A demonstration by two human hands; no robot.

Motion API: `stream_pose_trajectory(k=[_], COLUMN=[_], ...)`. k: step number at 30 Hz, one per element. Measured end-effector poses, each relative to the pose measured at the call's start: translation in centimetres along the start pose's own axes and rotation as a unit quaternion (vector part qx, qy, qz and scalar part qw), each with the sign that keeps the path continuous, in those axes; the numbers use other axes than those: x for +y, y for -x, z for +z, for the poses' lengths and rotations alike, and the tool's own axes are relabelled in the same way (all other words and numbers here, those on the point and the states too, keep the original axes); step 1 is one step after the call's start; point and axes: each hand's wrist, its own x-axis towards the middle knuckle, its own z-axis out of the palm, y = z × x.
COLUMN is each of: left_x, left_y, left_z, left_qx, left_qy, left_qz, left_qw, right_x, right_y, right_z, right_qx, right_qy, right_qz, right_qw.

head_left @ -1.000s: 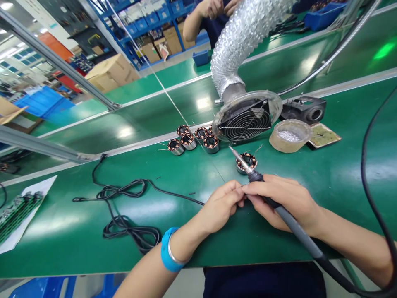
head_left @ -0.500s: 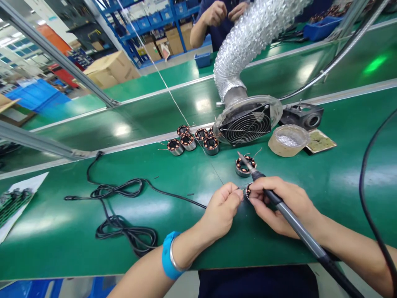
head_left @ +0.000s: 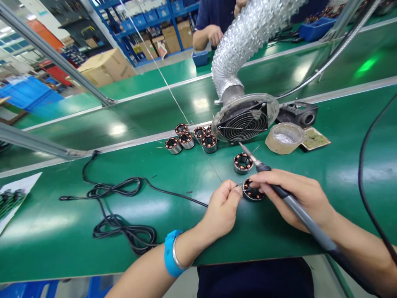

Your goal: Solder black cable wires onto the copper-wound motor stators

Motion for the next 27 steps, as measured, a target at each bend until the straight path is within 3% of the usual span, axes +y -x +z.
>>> stream_pose_trajectory(k=[6, 11, 16, 27], left_x=[0.4, 0.4, 0.6, 0.9], left_y=[-0.1, 0.0, 0.1, 0.3], left_z=[-0.1, -0.2, -0.3, -0.2], left_qx=[0.001, -0.006, -0.007, -0.001], left_qy=[-0.023, -0.033, -0.051, -0.086], left_qz=[0.0, 0.007, 0.012, 0.02], left_qw=[1.0, 0.999, 0.999, 0.996], right_x=[-2.0, -2.0, -1.5, -1.9], right_y=[0.6, 1.7, 1.8, 1.9], right_z=[-2.1, -2.0, -1.5, -1.6], right_qx=[0.054, 0.105, 0.103, 0.081], right_qy=[-0.027, -0.063, -0.096, -0.128], right_qz=[0.027, 0.073, 0.114, 0.087], right_qw=[0.998, 0.99, 0.983, 0.985])
